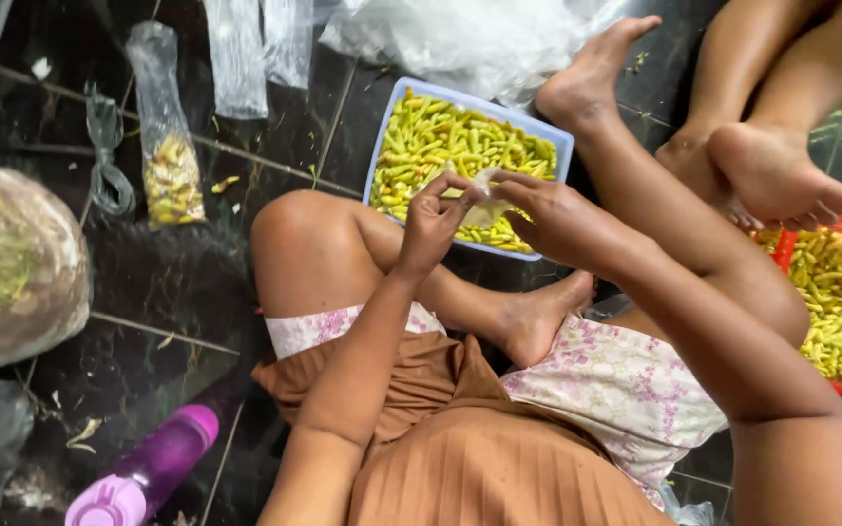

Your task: The person packages chili peppers by hand, taking them from a plastic container and placing them into individual plastic bags, then tying the bags closed.

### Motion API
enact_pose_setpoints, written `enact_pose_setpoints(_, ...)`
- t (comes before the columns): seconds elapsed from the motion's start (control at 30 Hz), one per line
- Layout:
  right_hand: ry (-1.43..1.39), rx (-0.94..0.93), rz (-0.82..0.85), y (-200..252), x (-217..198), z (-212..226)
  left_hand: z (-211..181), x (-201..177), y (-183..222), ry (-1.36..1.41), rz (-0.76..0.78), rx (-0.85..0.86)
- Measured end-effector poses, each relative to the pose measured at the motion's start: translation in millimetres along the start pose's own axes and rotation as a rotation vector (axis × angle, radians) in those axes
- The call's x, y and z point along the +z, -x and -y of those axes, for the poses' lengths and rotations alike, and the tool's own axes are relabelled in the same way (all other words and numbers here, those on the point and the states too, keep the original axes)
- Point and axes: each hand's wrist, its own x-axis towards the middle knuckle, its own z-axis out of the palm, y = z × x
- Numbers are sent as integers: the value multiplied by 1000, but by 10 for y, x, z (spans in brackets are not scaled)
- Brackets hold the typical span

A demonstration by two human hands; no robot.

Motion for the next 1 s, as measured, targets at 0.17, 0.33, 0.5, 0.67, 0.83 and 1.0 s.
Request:
enact_pose_setpoints(0.17, -216, -61, -104, -16, -85, 129, 190, -59, 13, 20, -75, -48)
enact_pose_setpoints(0.33, -290, -17, -122, 30, 238, -98, 287, -152, 49, -6, -109, -41)
enact_pose_setpoints(0.5, -256, -40, -242, 58, 541, -295, 117, -121, 29, -20, -137, -33)
enact_pose_setpoints(0.67, -467, 5, -342, 104, 649, -205, 273, -177, 35, -19, -119, -55)
enact_pose_setpoints(0.83, -218, -141, -376, 128, 487, 23, 307, -237, 65, -35, -112, -34)
enact_pose_setpoints(1.0, -96, -230, -367, 140, 509, -165, 317, -239, 73, -56, -120, -14)
